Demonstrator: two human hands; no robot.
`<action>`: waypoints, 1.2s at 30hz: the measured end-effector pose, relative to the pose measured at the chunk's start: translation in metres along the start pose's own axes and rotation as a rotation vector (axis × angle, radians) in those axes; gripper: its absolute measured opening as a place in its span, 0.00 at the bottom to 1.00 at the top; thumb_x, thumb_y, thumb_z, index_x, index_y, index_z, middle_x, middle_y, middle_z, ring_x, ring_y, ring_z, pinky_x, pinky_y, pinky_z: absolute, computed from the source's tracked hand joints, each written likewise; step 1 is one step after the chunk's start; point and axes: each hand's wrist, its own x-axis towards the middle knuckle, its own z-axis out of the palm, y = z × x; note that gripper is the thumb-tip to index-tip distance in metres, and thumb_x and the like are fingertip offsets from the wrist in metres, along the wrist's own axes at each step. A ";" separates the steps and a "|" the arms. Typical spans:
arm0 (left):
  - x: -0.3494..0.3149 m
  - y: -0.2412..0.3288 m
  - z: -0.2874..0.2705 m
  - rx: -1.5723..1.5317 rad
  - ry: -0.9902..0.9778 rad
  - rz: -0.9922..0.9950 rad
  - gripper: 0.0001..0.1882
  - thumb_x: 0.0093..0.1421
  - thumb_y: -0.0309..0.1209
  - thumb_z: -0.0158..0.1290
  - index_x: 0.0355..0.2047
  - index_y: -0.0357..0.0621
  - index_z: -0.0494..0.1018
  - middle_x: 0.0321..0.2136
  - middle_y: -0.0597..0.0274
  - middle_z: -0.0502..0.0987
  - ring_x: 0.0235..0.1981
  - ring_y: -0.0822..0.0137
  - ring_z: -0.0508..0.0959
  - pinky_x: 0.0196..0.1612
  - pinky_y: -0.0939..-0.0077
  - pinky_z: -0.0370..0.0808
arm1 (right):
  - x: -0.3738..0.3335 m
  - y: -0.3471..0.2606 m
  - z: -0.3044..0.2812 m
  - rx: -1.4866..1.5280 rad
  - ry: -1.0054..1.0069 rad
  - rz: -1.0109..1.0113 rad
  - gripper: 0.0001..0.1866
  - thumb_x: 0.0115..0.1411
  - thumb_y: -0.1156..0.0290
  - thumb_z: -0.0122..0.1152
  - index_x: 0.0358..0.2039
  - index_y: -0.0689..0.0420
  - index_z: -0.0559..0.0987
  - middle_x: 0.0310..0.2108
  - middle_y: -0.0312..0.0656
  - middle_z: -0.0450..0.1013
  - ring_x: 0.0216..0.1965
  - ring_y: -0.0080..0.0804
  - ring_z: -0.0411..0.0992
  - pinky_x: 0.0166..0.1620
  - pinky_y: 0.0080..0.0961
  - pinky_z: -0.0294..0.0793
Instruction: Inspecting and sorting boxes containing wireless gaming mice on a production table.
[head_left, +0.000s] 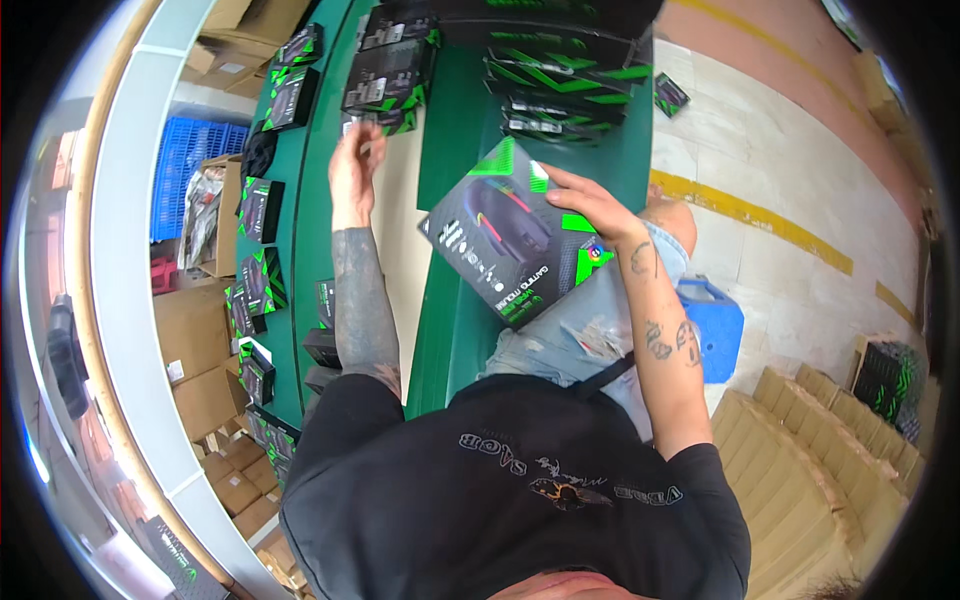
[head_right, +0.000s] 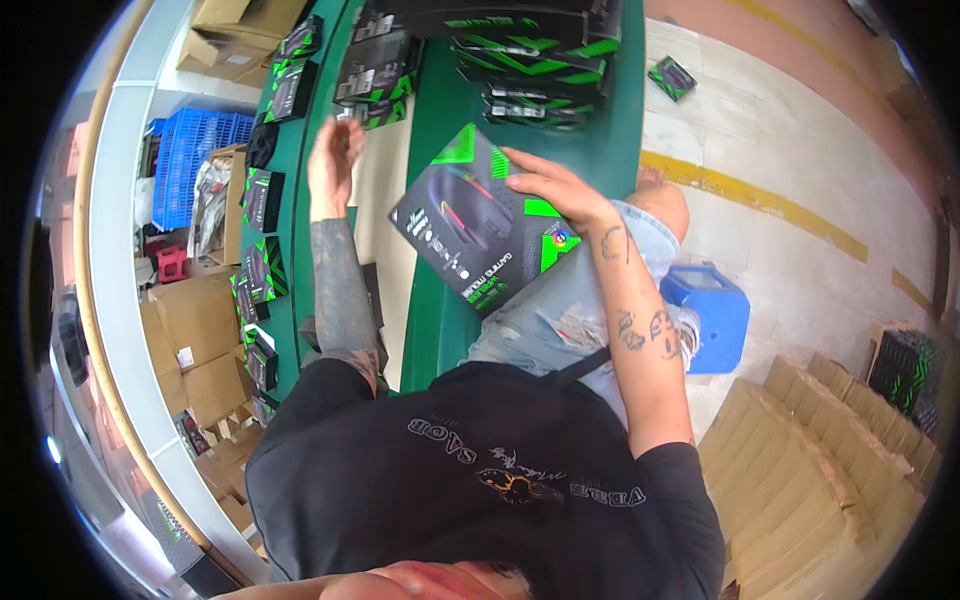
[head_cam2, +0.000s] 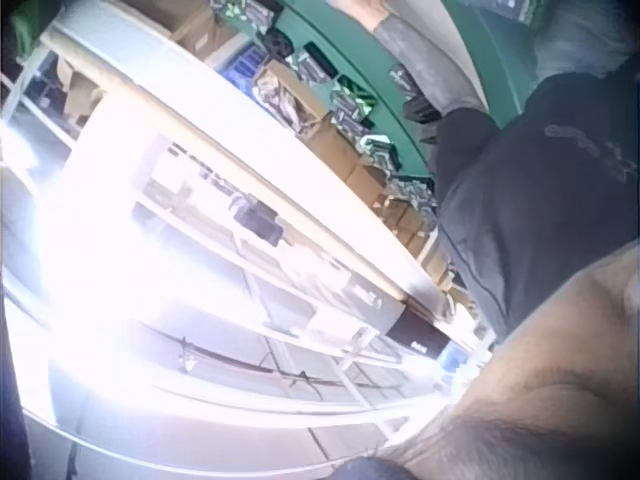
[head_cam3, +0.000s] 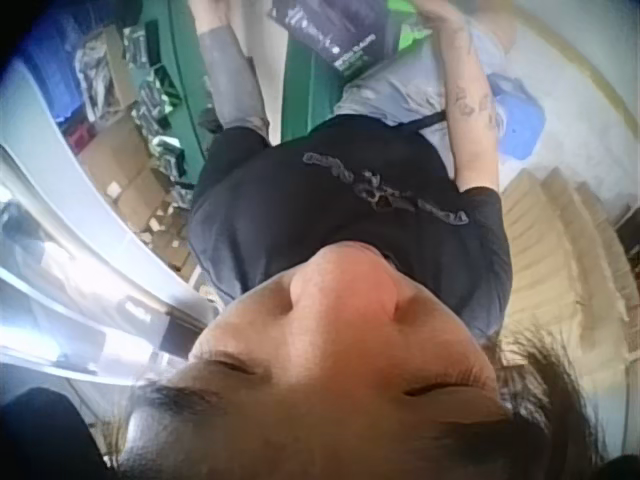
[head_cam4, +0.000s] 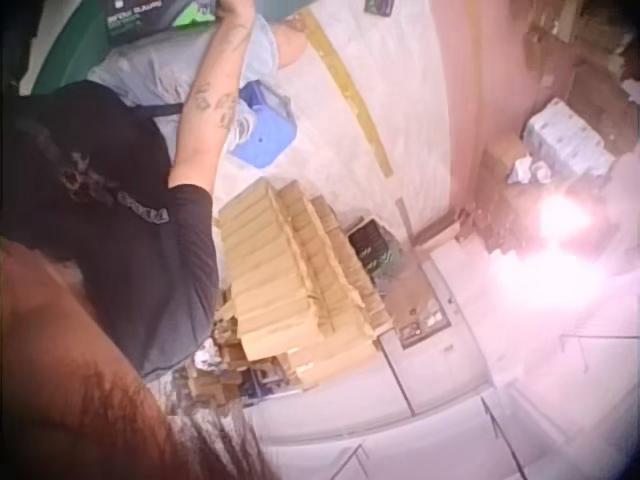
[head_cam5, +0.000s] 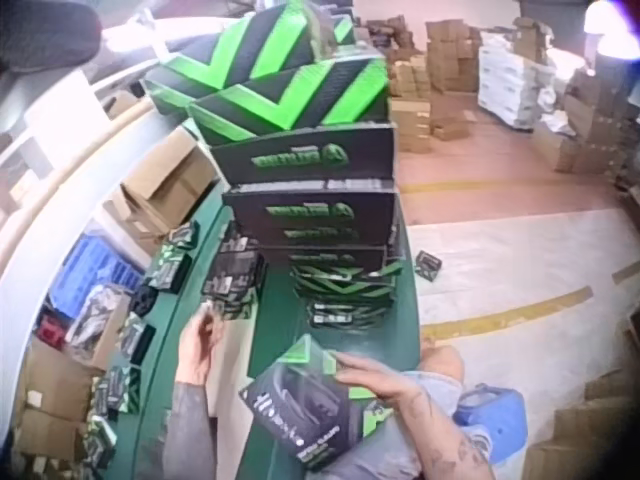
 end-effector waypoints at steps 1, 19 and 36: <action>0.009 -0.018 -0.017 0.018 0.072 -0.043 0.15 0.59 0.42 0.47 0.34 0.42 0.70 0.32 0.64 0.72 0.33 0.70 0.73 0.38 0.76 0.69 | 0.015 -0.012 -0.001 -0.195 -0.104 -0.019 0.28 0.55 0.65 0.54 0.55 0.62 0.63 0.50 0.40 0.65 0.50 0.26 0.62 0.51 0.20 0.61; 0.141 -0.099 0.048 -0.648 0.241 -0.827 0.47 0.46 0.61 0.52 0.55 0.41 0.52 0.51 0.36 0.56 0.54 0.36 0.58 0.54 0.48 0.60 | 0.009 0.012 0.017 -1.432 0.173 -0.295 0.33 0.42 0.47 0.63 0.51 0.41 0.69 0.50 0.47 0.63 0.52 0.45 0.61 0.55 0.39 0.58; -0.073 -0.073 0.009 -0.264 0.033 0.526 0.21 0.53 0.21 0.51 0.48 0.37 0.62 0.43 0.52 0.70 0.43 0.60 0.72 0.47 0.70 0.70 | -0.032 0.005 0.057 0.625 -0.105 -0.102 0.45 0.53 0.41 0.49 0.61 0.56 0.46 0.55 0.52 0.59 0.50 0.45 0.65 0.50 0.37 0.67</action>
